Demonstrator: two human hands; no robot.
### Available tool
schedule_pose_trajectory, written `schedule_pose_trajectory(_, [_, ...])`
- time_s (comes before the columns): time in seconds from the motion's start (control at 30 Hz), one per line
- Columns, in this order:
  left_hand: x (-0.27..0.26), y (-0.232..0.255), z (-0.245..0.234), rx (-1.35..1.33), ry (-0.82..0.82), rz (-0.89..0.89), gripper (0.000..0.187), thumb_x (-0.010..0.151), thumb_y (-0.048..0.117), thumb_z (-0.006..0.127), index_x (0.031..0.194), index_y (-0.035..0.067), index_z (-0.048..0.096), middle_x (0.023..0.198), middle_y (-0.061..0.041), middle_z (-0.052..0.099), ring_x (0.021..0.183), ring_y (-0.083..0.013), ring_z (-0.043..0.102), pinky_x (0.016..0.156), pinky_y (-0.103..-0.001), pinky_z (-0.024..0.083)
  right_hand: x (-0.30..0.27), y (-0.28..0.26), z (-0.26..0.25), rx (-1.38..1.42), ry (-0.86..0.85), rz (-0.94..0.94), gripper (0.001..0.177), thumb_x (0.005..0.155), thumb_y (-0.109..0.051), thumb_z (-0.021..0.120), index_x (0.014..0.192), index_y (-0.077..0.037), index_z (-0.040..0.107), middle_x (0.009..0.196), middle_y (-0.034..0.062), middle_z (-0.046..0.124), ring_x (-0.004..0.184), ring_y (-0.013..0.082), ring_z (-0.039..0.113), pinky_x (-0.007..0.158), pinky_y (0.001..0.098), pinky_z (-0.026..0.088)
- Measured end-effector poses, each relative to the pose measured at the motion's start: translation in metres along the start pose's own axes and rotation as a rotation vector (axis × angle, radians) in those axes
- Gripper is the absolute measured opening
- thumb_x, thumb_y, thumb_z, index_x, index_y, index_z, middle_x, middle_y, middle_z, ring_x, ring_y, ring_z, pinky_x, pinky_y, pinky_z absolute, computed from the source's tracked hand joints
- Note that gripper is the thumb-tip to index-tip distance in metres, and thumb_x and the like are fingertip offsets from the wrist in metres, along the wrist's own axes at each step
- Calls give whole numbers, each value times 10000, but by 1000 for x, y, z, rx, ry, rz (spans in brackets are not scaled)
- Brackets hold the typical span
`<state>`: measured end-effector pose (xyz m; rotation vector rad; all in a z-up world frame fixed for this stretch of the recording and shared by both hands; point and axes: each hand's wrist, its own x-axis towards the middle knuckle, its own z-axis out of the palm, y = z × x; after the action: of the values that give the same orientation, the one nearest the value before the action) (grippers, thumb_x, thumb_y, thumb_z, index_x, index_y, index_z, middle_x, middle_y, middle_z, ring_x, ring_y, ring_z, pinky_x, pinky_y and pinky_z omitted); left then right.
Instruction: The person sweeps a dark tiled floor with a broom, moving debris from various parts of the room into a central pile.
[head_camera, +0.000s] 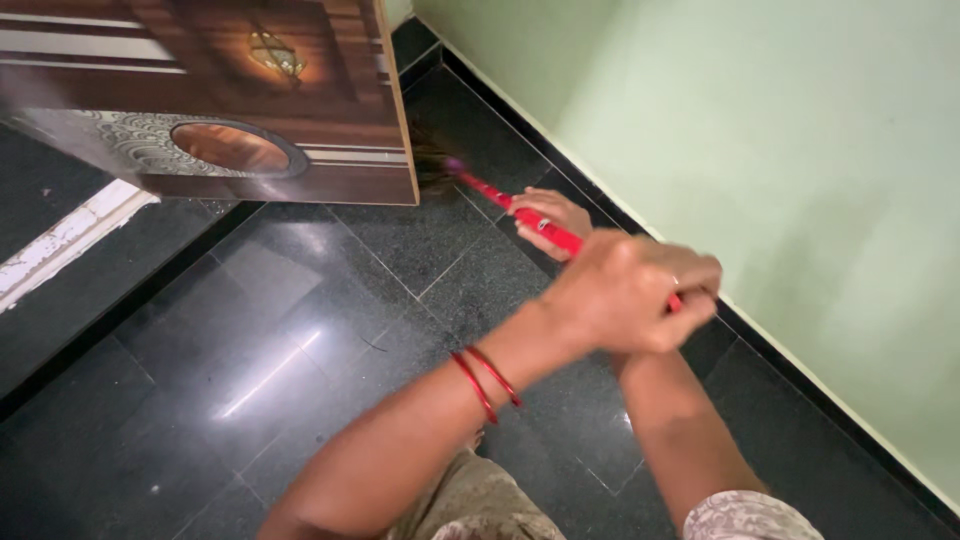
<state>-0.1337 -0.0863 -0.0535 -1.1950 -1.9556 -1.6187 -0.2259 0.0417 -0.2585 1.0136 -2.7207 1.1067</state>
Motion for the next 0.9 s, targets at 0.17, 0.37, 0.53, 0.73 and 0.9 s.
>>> schedule_pose_trajectory(0.17, [13, -2, -68, -200, 8, -46, 152, 889, 143, 557, 854, 85, 693, 719, -50, 676, 636, -159, 679, 598, -302, 542, -20, -77, -1, 242, 414, 184, 316, 963, -149, 717, 1253, -53, 635, 1279, 119, 666, 1298, 248, 593, 1134, 392, 445])
schedule_pose_trajectory(0.37, [-10, 13, -119, -474, 62, -311, 276, 872, 104, 484, 811, -11, 727, 551, -26, 529, 501, -82, 462, 489, -275, 352, -65, -81, 28, -33, 443, 200, 386, 829, -139, 784, 1151, 7, 628, 1066, 165, 642, 961, 308, 605, 820, 431, 481])
schedule_pose_trajectory(0.53, [-62, 11, -146, -572, 85, -388, 310, 894, 67, 444, 802, -52, 716, 546, -13, 515, 497, -66, 430, 489, -276, 341, -126, -58, 93, -68, 422, 533, 435, 776, -268, 849, 1076, -18, 657, 1004, 168, 680, 883, 344, 682, 759, 424, 547])
schedule_pose_trajectory(0.73, [-105, 42, -236, -528, 61, -420, 295, 868, 81, 460, 789, -37, 718, 515, -18, 473, 481, -74, 428, 475, -268, 329, -76, -62, 190, -104, 368, 1124, 299, 885, -267, 778, 1075, -49, 698, 1030, 185, 733, 974, 332, 698, 832, 412, 530])
schedule_pose_trajectory(0.9, [-125, 77, -341, -301, -100, -189, 245, 855, 139, 487, 818, 27, 701, 692, -113, 640, 600, -204, 638, 601, -328, 495, 18, -149, 258, -7, 428, 999, 229, 930, -251, 721, 1078, -76, 712, 1027, 153, 740, 962, 306, 706, 827, 392, 540])
